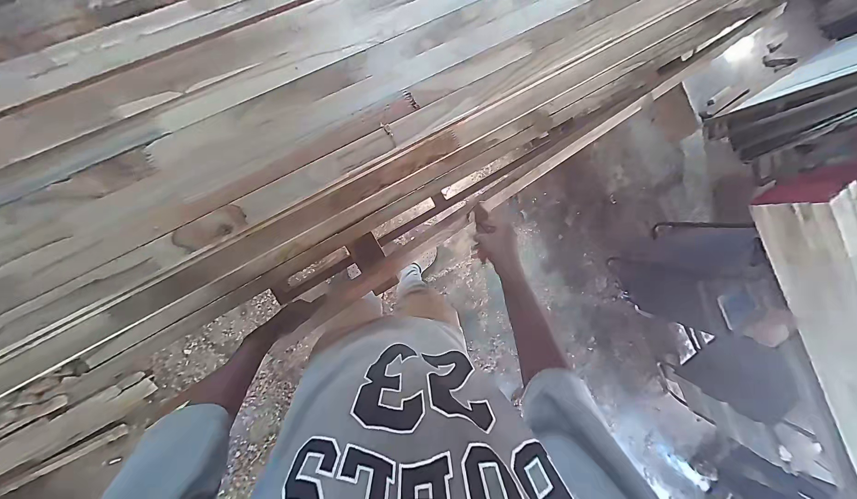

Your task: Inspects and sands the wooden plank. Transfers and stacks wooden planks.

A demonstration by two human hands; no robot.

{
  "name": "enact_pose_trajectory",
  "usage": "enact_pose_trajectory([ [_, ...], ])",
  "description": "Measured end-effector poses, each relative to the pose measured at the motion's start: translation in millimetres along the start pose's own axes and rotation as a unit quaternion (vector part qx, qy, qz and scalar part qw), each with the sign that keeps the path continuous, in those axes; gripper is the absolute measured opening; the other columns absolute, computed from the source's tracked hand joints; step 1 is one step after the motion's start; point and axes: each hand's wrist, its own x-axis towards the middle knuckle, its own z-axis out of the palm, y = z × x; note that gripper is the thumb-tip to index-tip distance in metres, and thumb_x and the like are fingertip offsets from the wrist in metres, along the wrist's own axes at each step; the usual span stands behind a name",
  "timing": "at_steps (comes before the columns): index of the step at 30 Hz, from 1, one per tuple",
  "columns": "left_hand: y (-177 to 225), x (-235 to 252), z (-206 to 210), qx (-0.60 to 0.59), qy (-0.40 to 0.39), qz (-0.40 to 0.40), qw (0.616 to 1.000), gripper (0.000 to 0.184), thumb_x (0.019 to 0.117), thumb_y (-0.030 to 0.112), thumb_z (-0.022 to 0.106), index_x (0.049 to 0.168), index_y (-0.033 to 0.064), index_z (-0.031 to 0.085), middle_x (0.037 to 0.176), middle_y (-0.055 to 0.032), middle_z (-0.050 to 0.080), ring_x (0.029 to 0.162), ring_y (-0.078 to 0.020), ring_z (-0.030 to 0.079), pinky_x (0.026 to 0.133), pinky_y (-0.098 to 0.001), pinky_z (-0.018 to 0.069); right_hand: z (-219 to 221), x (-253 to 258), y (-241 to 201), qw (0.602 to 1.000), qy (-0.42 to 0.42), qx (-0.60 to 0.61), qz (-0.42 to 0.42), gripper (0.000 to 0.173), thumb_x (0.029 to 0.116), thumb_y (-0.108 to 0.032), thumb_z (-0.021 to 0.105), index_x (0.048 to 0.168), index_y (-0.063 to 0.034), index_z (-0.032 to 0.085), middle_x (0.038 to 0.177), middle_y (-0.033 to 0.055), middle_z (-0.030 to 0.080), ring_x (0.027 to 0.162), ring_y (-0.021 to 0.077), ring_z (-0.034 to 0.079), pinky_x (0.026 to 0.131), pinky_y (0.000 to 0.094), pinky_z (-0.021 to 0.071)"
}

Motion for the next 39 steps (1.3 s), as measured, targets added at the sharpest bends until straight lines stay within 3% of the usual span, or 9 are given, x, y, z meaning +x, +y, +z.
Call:
enact_pose_trajectory([
  [6, 7, -10, 5, 0.052, 0.02, 0.004, 0.998, 0.091, 0.1046, 0.069, 0.024, 0.106, -0.0111, 0.067, 0.109, -0.0347, 0.066, 0.11, -0.049, 0.064, 0.095, -0.0691, 0.0458, 3, -32, 16, 0.992, -0.12, -0.02, 0.026, 0.047, 0.0913, -0.011, 0.071, 0.138, -0.0051, 0.063, 0.115, 0.0183, 0.071, 0.078, 0.0226, 0.073, 0.072, 0.0402, 0.0628],
  [10, 10, -15, 14, 0.176, 0.094, 0.0, 0.98, 0.068, 0.1083, 0.058, 0.028, 0.121, 0.0039, 0.068, 0.119, -0.0234, 0.069, 0.116, -0.0431, 0.066, 0.094, -0.0673, 0.0508, -42, -17, 18, 0.994, -0.062, -0.085, 0.034, 0.045, 0.0961, -0.014, 0.066, 0.14, -0.0076, 0.061, 0.115, 0.0188, 0.071, 0.084, 0.0254, 0.074, 0.074, 0.0432, 0.0629],
  [21, 14, -27, 26, 0.181, 0.147, -0.037, 0.972, 0.067, 0.1028, 0.066, 0.036, 0.113, 0.0059, 0.065, 0.105, -0.0234, 0.071, 0.105, -0.0445, 0.069, 0.082, -0.0666, 0.0534, 19, -40, -29, 0.958, -0.127, -0.256, 0.04, 0.024, 0.0937, -0.021, 0.063, 0.107, -0.0024, 0.07, 0.096, 0.0147, 0.072, 0.075, 0.0233, 0.072, 0.074, 0.0453, 0.0603],
  [26, -1, -3, 4, 0.075, 0.032, 0.053, 0.995, 0.081, 0.1066, 0.065, 0.023, 0.116, -0.001, 0.07, 0.11, -0.0265, 0.07, 0.108, -0.0415, 0.068, 0.094, -0.0636, 0.0506, -9, -54, 19, 0.987, -0.154, 0.025, 0.037, 0.04, 0.0979, -0.009, 0.064, 0.137, -0.0032, 0.062, 0.106, 0.0176, 0.072, 0.076, 0.0209, 0.072, 0.07, 0.0371, 0.0622],
  [29, 1, 6, -4, -0.063, 0.015, 0.006, 0.998, 0.077, 0.1029, 0.071, 0.031, 0.108, 0.0047, 0.07, 0.087, -0.0151, 0.07, 0.075, -0.0258, 0.07, 0.07, -0.0464, 0.0587, -18, -68, 53, 0.968, -0.122, 0.215, 0.031, 0.041, 0.102, -0.006, 0.06, 0.142, -0.0003, 0.055, 0.114, 0.019, 0.071, 0.08, 0.0226, 0.073, 0.068, 0.0371, 0.0629],
  [32, 20, 4, -12, 0.009, 0.028, 0.012, 0.999, 0.076, 0.1074, 0.062, 0.031, 0.127, -0.0033, 0.065, 0.122, -0.0296, 0.066, 0.117, -0.0431, 0.063, 0.102, -0.0629, 0.0457, -12, -69, 76, 0.939, -0.094, 0.328, 0.032, 0.04, 0.1021, -0.006, 0.06, 0.142, 0.0004, 0.056, 0.115, 0.019, 0.071, 0.08, 0.0233, 0.073, 0.066, 0.0364, 0.0623],
  [35, 23, -3, -9, 0.026, 0.028, -0.01, 0.999, 0.072, 0.1097, 0.055, 0.032, 0.128, -0.008, 0.062, 0.124, -0.034, 0.062, 0.118, -0.0459, 0.06, 0.101, -0.0647, 0.0443, -4, -68, 85, 0.916, -0.086, 0.391, 0.04, 0.039, 0.1026, -0.006, 0.058, 0.141, 0.0006, 0.055, 0.115, 0.0189, 0.07, 0.082, 0.0234, 0.073, 0.068, 0.036, 0.0616],
  [38, 26, -20, -16, 0.007, -0.032, -0.025, 0.999, 0.067, 0.1077, 0.061, 0.031, 0.151, 0.0122, 0.05, 0.146, -0.0217, 0.056, 0.132, -0.0369, 0.056, 0.107, -0.0597, 0.0448, 1, -68, 94, 0.898, -0.095, 0.427, 0.048, 0.038, 0.1035, -0.007, 0.056, 0.141, 0.0008, 0.055, 0.117, 0.0193, 0.07, 0.086, 0.0236, 0.073, 0.07, 0.0354, 0.0609],
  [39, 19, -10, -14, 0.024, -0.016, 0.026, 0.999, 0.066, 0.1073, 0.059, 0.034, 0.138, 0.008, 0.062, 0.128, -0.0226, 0.068, 0.113, -0.0359, 0.068, 0.091, -0.0582, 0.0558, 0, -65, 97, 0.895, -0.099, 0.433, 0.045, 0.038, 0.1038, -0.007, 0.056, 0.141, 0.0014, 0.055, 0.118, 0.0197, 0.071, 0.086, 0.0241, 0.073, 0.071, 0.0354, 0.0611],
])
